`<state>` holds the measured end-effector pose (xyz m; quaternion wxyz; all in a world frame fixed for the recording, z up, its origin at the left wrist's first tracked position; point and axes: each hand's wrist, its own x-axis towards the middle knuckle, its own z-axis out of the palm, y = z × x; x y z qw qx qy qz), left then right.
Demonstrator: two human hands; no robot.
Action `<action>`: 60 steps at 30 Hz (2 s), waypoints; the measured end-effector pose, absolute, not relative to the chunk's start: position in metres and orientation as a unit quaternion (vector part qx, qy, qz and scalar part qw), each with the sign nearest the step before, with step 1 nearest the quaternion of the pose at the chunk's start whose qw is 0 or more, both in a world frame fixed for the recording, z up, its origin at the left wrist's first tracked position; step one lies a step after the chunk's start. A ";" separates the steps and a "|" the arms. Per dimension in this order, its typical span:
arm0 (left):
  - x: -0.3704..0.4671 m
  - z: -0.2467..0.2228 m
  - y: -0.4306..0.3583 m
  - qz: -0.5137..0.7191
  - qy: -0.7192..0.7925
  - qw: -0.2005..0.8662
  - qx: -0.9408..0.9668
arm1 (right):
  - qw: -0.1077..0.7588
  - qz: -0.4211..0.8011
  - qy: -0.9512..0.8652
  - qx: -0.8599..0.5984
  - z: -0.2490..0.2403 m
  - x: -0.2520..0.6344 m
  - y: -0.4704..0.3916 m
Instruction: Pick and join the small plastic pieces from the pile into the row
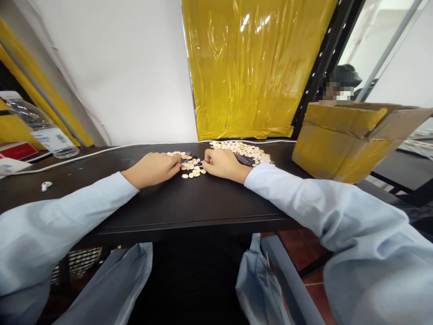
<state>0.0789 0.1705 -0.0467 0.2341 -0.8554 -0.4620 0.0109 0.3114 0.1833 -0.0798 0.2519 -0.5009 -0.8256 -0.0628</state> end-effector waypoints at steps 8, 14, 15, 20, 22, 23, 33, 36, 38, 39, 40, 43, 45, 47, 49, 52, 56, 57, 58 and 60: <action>0.079 -0.046 0.171 0.009 -0.460 0.201 -0.865 | 0.251 -0.057 -0.828 -0.497 -0.079 0.311 0.182; 0.078 -0.047 0.172 0.006 -0.458 0.188 -0.869 | 0.253 -0.055 -0.829 -0.495 -0.079 0.311 0.182; 0.078 -0.047 0.173 0.004 -0.457 0.187 -0.869 | 0.253 -0.055 -0.829 -0.496 -0.079 0.311 0.182; 0.079 -0.046 0.172 0.008 -0.458 0.176 -0.871 | 0.254 -0.054 -0.829 -0.495 -0.079 0.311 0.181; 0.079 -0.045 0.172 0.017 -0.460 0.178 -0.870 | 0.254 -0.053 -0.830 -0.494 -0.079 0.311 0.181; 0.079 -0.044 0.172 0.021 -0.460 0.180 -0.869 | 0.254 -0.052 -0.830 -0.494 -0.079 0.311 0.181; 0.079 -0.044 0.172 0.012 -0.470 0.190 -0.862 | 0.298 -0.056 -0.825 -0.477 -0.078 0.311 0.179; 0.080 -0.043 0.171 0.005 -0.471 0.186 -0.862 | 0.301 -0.047 -0.831 -0.466 -0.076 0.310 0.177; 0.079 -0.042 0.172 -0.004 -0.469 0.182 -0.864 | 0.297 -0.044 -0.833 -0.464 -0.075 0.309 0.175; 0.078 -0.042 0.173 -0.012 -0.466 0.180 -0.866 | 0.294 -0.043 -0.834 -0.465 -0.075 0.309 0.175; 0.077 -0.042 0.173 -0.024 -0.462 0.178 -0.868 | 0.293 -0.042 -0.834 -0.466 -0.074 0.308 0.174; 0.076 -0.042 0.175 -0.090 -0.441 0.172 -0.876 | 0.297 -0.039 -0.838 -0.456 -0.074 0.308 0.173; 0.076 -0.041 0.176 -0.149 -0.410 0.157 -0.886 | 0.300 -0.038 -0.847 -0.437 -0.075 0.309 0.173; 0.076 -0.041 0.176 -0.201 -0.364 0.133 -0.900 | 0.299 -0.038 -0.858 -0.416 -0.075 0.309 0.173; 0.077 -0.041 0.177 -0.239 -0.317 0.116 -0.910 | 0.297 -0.040 -0.867 -0.398 -0.076 0.310 0.172; 0.077 -0.043 0.178 -0.274 -0.255 0.108 -0.921 | 0.301 -0.043 -0.875 -0.377 -0.077 0.310 0.172; 0.079 -0.045 0.179 -0.281 -0.189 0.084 -0.937 | 0.318 -0.046 -0.883 -0.342 -0.081 0.311 0.175; 0.080 -0.046 0.179 -0.277 -0.177 0.071 -0.942 | 0.323 -0.048 -0.886 -0.330 -0.082 0.311 0.176; 0.081 -0.046 0.178 -0.272 -0.168 0.057 -0.946 | 0.327 -0.051 -0.889 -0.316 -0.083 0.312 0.177; 0.081 -0.046 0.177 -0.262 -0.156 0.030 -0.952 | 0.333 -0.061 -0.894 -0.292 -0.086 0.312 0.180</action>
